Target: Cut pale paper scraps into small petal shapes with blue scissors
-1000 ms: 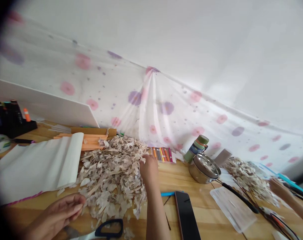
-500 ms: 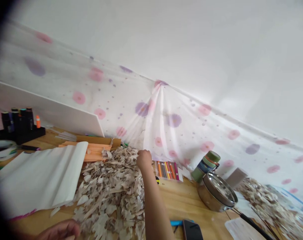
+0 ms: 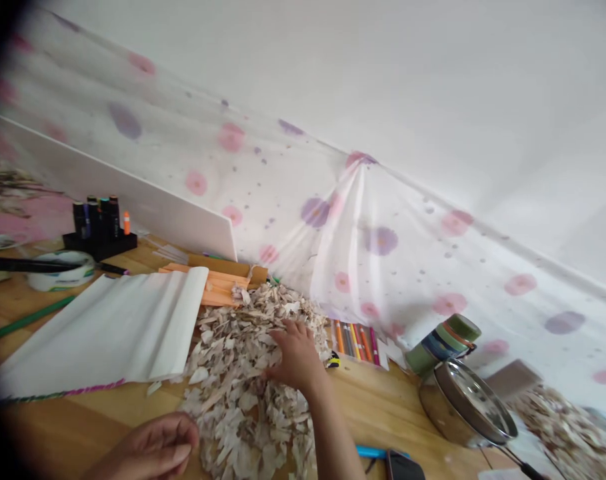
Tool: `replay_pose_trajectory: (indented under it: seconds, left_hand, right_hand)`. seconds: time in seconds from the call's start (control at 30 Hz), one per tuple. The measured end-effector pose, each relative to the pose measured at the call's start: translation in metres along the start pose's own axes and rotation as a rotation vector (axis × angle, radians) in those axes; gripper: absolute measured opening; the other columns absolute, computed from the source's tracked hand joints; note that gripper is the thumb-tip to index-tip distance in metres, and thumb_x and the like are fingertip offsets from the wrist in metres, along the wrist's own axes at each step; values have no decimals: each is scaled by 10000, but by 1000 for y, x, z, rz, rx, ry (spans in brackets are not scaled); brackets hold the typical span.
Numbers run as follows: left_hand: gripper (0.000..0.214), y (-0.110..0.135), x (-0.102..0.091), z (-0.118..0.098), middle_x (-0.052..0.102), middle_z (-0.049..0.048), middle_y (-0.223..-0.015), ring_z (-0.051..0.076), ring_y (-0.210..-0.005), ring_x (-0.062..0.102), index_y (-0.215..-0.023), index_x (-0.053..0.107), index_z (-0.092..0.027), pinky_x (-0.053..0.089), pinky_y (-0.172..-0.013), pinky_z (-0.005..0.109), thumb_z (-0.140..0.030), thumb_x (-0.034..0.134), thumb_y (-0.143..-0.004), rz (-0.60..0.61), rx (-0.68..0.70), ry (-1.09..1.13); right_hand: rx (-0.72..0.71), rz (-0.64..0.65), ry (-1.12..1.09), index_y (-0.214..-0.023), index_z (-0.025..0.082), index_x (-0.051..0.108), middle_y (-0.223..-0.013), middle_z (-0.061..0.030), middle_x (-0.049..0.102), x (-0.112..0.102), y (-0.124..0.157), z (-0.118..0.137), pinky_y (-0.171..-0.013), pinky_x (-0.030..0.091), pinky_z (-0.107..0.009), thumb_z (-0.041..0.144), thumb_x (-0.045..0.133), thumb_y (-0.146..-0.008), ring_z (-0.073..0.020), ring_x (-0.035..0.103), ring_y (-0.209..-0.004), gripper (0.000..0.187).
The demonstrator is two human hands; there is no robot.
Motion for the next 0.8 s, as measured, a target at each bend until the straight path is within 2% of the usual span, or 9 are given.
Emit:
replay_pose_trajectory:
  seconds: [0.07,0.17,0.23,0.37,0.53,0.8]
  left_hand:
    - [499,-4,-3,3,582,-14,-503,99,-495,446,-625,673,-164,337,-502,208,-579,842,-406,15,11,-29]
    - [514,-8,-7,7,586,-9,-508,105,-498,448,-649,673,-166,338,-500,213,-601,823,-420,28,19,-76]
    - [512,-9,-8,6,584,-8,-507,111,-499,449,-655,670,-167,339,-497,218,-606,813,-434,29,33,-101]
    - [485,-7,-7,1,567,-13,-504,118,-502,446,-638,665,-168,339,-495,226,-590,807,-448,27,70,-119]
    - [436,-4,-7,-3,575,-11,-529,131,-528,461,-642,669,-169,341,-517,234,-550,800,-475,-3,76,-136]
    - [381,1,-3,-10,583,-7,-544,149,-555,481,-647,664,-170,356,-551,247,-518,775,-538,12,110,-196]
  right_hand:
    - [34,13,4,-1182,250,630,-1368,-129,483,6,4,-10,-1013,318,-538,371,886,-517,-380,381,-1265,722]
    - [107,-6,-11,-1103,186,635,-1277,-93,552,9,-1,-31,-983,376,-517,325,727,-779,-301,472,-1201,364]
    - [170,-22,-41,-1072,168,620,-1193,-68,596,9,-7,-46,-936,439,-475,307,611,-888,-242,554,-1103,230]
    - [314,-65,-156,-1090,162,601,-1116,-61,621,3,-19,-76,-824,517,-413,316,578,-914,-204,621,-953,235]
    - [387,-123,-413,-1110,153,598,-1130,-55,616,-3,-34,-102,-776,537,-386,315,596,-901,-212,627,-933,264]
    - [456,-181,-842,-1148,160,564,-1086,-59,622,-4,-29,-111,-734,553,-364,305,572,-921,-180,641,-867,270]
Point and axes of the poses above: each hand's wrist, its own y-axis away from the middle knuckle, its own x-axis out of the palm, z = x × y, the point moved 8 cm from there along -y, towards the middle knuckle
